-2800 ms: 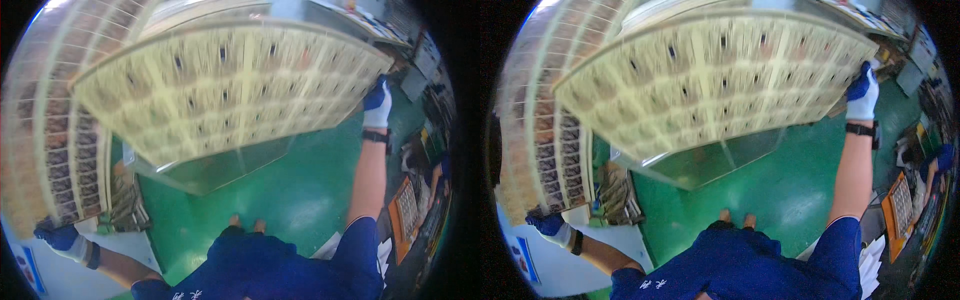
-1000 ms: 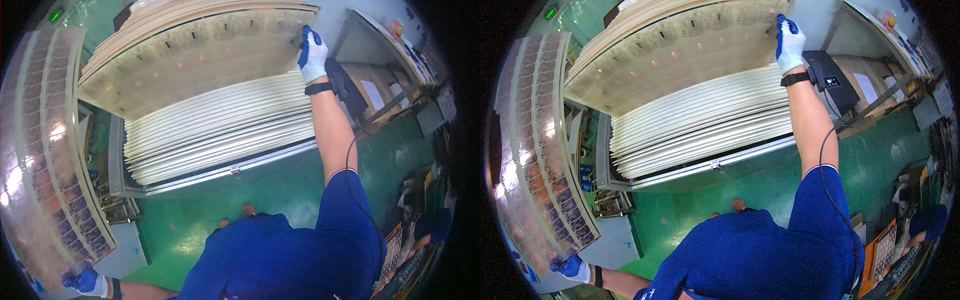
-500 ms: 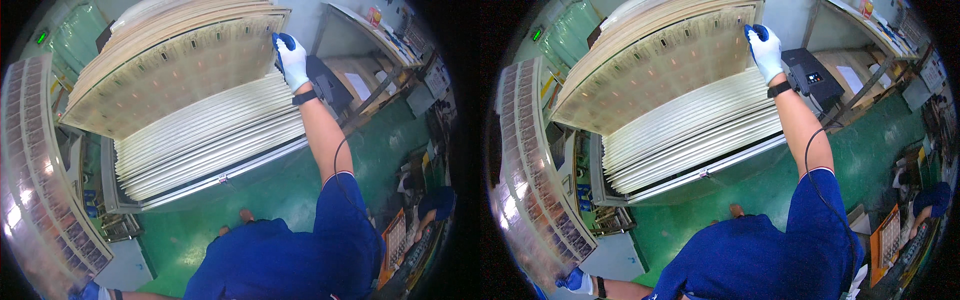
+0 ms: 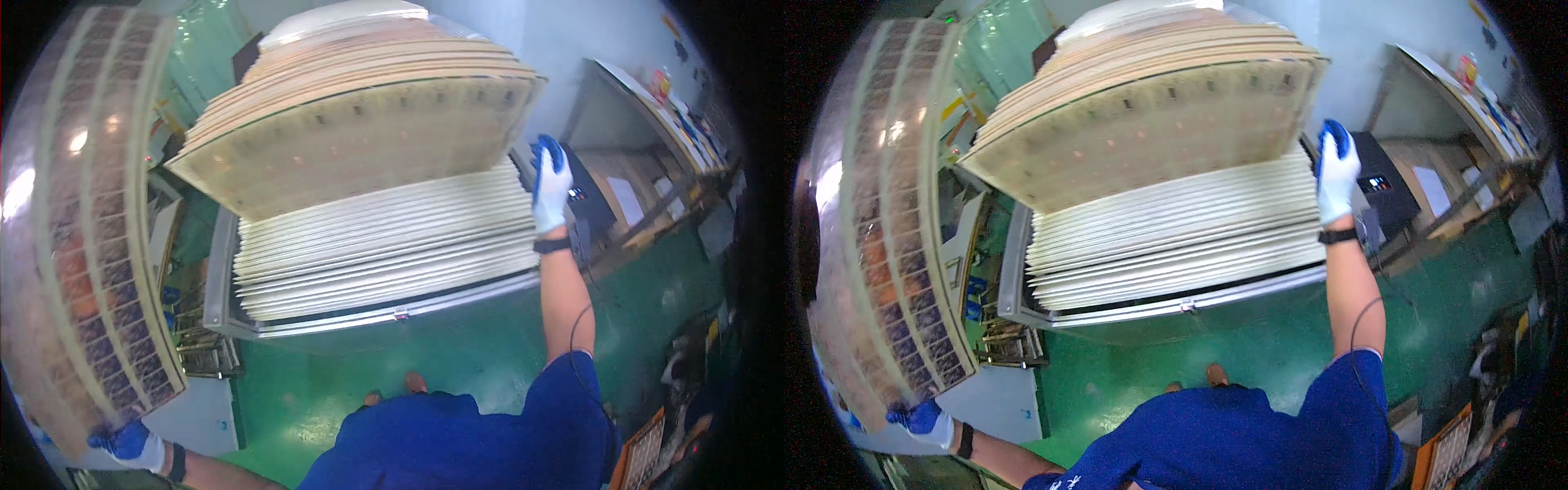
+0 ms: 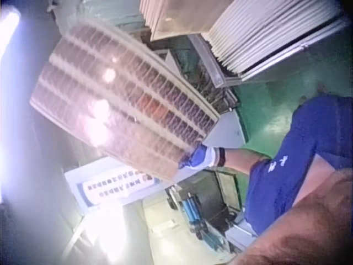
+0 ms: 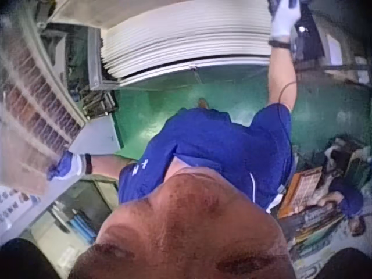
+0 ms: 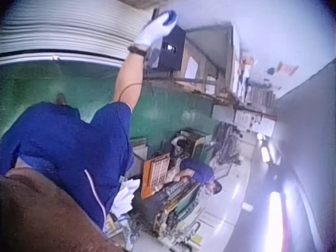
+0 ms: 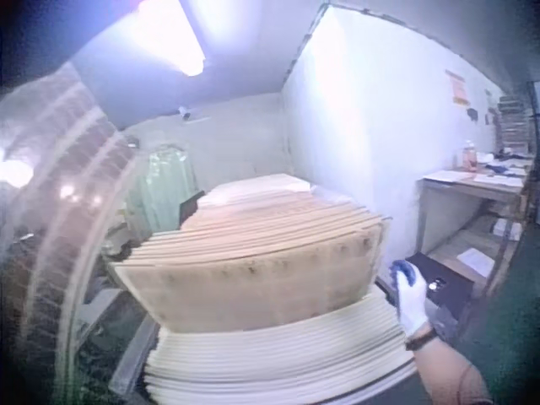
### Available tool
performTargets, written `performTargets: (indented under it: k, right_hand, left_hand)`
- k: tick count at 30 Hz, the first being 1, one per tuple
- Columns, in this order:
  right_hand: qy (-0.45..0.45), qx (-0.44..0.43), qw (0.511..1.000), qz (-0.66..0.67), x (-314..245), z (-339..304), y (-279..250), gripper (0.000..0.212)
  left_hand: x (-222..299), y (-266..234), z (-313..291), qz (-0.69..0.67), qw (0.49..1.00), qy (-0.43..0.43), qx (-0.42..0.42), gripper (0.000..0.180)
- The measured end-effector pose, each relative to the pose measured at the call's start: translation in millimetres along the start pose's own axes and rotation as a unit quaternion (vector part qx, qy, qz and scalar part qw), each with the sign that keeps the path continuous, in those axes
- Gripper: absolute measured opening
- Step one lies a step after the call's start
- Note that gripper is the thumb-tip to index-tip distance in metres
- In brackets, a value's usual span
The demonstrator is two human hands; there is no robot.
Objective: Moving and sorting large printed circuit board sheets between a drying rack and a processing workstation.
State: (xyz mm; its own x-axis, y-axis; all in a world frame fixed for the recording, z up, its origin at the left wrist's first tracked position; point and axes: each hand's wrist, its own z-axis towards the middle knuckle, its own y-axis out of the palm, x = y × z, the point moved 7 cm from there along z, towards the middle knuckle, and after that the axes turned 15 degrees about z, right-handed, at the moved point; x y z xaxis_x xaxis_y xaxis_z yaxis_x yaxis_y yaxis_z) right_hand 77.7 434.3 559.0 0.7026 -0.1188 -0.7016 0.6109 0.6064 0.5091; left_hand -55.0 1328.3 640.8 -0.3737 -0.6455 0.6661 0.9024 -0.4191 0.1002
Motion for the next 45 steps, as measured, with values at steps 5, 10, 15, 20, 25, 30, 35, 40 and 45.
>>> performTargets:
  k: [5,10,15,20,25,30,35,40,45]
  right_hand:
    - [0.004,-0.050,0.997,-0.065,-5.0,-37.9,9.8,0.030]
    - [0.043,-0.048,0.998,-0.024,-13.7,-76.3,27.0,0.032]
    - [0.046,-0.078,0.995,-0.041,-13.2,-119.1,69.8,0.036]
    - [0.044,-0.072,0.996,-0.015,-14.9,-195.7,159.6,0.033]
    - [0.052,-0.118,0.991,-0.042,-15.0,-270.3,235.9,0.028]
    - [0.098,-0.172,0.979,-0.049,-3.7,-316.3,287.6,0.026]
    - [0.107,-0.131,0.983,-0.069,21.2,-331.7,292.0,0.026]
    - [0.094,-0.135,0.979,-0.122,49.3,-370.4,309.4,0.025]
    - [0.059,-0.124,0.968,-0.208,48.6,-393.4,340.4,0.028]
  left_hand:
    - [40.8,49.0,-5.1,-0.181,0.960,-0.202,0.075,0.052]
    - [1.2,54.9,47.9,-0.182,0.972,-0.146,0.013,0.049]
    - [-88.6,69.2,103.4,-0.266,0.953,-0.103,-0.104,0.047]
    - [-156.7,90.3,172.6,-0.444,0.814,-0.129,-0.351,0.043]
    - [-191.4,163.6,205.0,-0.397,0.873,-0.195,-0.204,0.043]
    - [-242.5,191.3,249.4,-0.352,0.894,-0.135,-0.241,0.043]
    - [-208.7,233.1,238.2,-0.222,0.973,-0.044,-0.050,0.039]
    - [-194.3,287.7,244.7,-0.049,0.996,0.069,-0.039,0.039]
    - [-234.9,390.4,257.4,-0.330,0.930,-0.090,-0.133,0.038]
